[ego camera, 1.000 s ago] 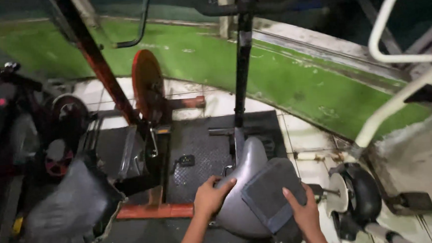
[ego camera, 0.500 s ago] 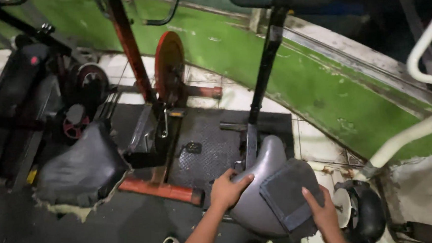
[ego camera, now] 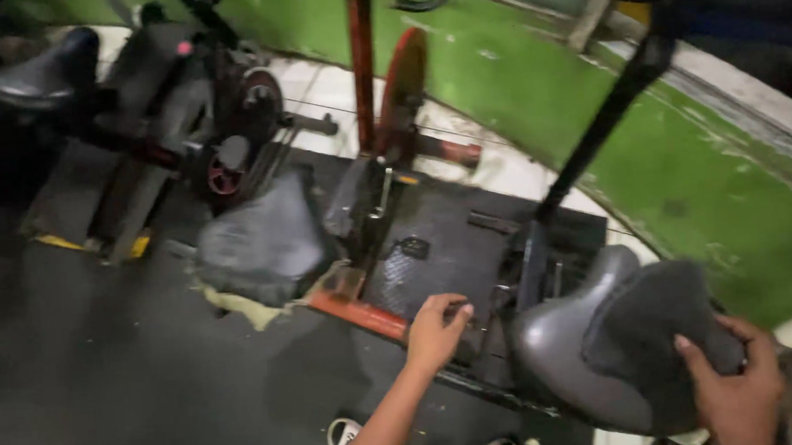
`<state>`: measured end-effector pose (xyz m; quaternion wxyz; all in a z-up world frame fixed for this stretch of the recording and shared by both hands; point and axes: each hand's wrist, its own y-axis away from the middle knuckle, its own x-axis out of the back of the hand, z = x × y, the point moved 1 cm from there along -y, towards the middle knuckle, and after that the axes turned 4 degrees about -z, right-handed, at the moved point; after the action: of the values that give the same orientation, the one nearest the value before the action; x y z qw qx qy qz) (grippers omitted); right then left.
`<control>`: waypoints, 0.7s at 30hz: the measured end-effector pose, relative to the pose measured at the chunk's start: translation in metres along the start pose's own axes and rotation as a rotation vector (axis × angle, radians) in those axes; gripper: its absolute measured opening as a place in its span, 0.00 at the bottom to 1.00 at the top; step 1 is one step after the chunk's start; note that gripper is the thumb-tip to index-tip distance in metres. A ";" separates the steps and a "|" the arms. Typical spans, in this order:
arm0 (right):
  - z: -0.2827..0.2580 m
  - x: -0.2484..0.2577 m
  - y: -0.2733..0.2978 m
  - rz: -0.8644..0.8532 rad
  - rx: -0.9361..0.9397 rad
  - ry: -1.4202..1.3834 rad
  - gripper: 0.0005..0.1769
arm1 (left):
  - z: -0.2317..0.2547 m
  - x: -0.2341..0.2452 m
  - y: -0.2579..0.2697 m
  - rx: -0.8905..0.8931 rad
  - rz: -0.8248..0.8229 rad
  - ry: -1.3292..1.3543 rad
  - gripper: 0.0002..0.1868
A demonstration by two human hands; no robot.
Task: Cleaning and wiping down various gym machines and seats with a cloth.
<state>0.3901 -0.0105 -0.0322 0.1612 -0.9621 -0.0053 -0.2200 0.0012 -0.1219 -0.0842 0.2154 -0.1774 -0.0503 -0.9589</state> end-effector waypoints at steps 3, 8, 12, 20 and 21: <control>-0.094 -0.054 -0.005 -0.015 -0.060 0.184 0.29 | -0.004 0.070 -0.006 -0.011 0.085 -0.051 0.17; -0.210 -0.194 0.013 -0.321 -0.034 0.073 0.30 | -0.038 0.188 -0.007 -0.050 0.075 0.309 0.25; -0.263 -0.320 0.049 -0.659 0.237 -0.172 0.28 | -0.064 0.279 0.023 -0.045 -0.106 0.696 0.34; -0.359 -0.475 0.091 -1.167 0.148 -0.265 0.31 | -0.049 0.394 0.106 0.177 0.002 0.731 0.29; -0.363 -0.494 0.090 -1.168 0.222 -0.334 0.34 | -0.048 0.404 0.105 0.158 0.086 0.751 0.28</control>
<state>-0.2016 -0.1791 0.0390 0.1100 -0.7991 -0.5794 -0.1165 -0.3097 -0.3840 0.0196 0.2719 0.2014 -0.0341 -0.9404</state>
